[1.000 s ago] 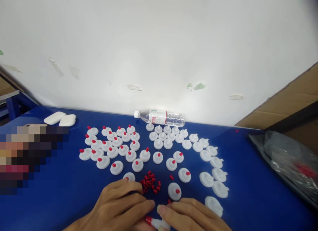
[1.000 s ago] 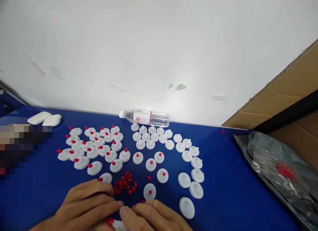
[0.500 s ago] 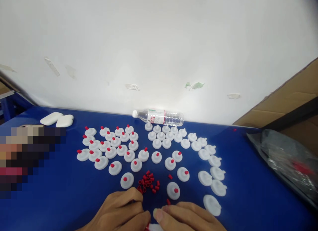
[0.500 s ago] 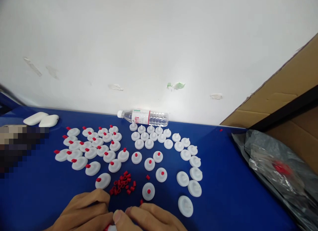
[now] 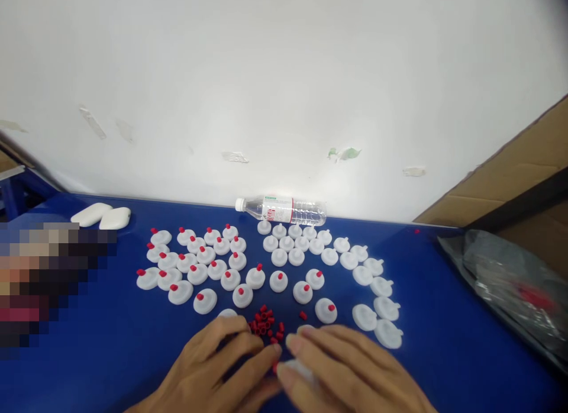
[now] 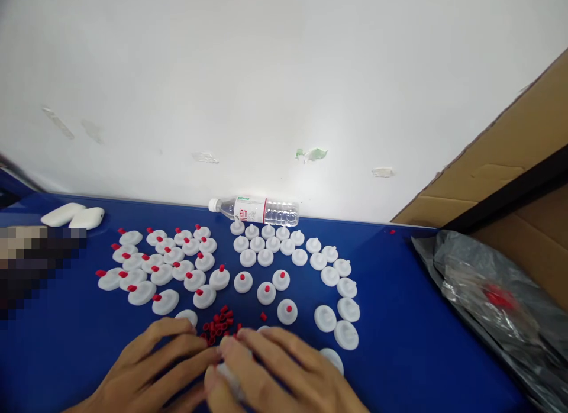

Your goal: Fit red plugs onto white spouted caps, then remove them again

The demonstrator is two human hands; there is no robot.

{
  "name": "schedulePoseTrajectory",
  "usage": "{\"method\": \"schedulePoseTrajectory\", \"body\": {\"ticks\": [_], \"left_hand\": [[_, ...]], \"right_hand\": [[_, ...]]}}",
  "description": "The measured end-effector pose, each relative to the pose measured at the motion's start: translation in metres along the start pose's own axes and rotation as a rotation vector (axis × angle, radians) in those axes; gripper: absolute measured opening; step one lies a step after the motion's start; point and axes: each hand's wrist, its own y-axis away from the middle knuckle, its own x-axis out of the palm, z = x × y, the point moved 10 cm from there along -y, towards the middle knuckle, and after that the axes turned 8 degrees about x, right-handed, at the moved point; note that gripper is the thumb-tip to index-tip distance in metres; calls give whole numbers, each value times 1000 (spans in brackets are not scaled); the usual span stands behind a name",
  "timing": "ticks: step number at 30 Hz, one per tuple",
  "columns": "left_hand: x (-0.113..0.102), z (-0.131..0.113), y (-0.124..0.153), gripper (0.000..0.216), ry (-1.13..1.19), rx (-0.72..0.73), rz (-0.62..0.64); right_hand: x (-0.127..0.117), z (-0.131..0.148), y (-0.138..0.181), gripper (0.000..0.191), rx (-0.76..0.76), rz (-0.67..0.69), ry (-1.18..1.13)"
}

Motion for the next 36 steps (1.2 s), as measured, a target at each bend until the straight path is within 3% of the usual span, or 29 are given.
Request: {"method": "schedulePoseTrajectory", "body": {"ticks": [4,8,11,17,21,26,32,36], "left_hand": [[5,6,5,15,-71,-21,-5],[17,14,17,20,-88,-84,66],[24,17,21,27,-90,-106,107],[28,14,20,18,-67,-78,110],[30,12,21,19,-89,-51,107],[30,11,23,29,-75,-37,120],[26,7,17,20,-5,-53,197],[14,2,8,18,20,-30,125]], "right_hand": [[-22,-39,1,35,187,-174,72],[-27,-71,2,27,339,-252,101],[-19,-85,1,18,396,-215,112],[-5,-101,7,9,500,-103,168],[12,-115,14,15,615,59,208],[32,-116,20,16,641,180,134],[27,-114,16,30,603,146,143],[35,-112,16,48,560,224,188]]}}
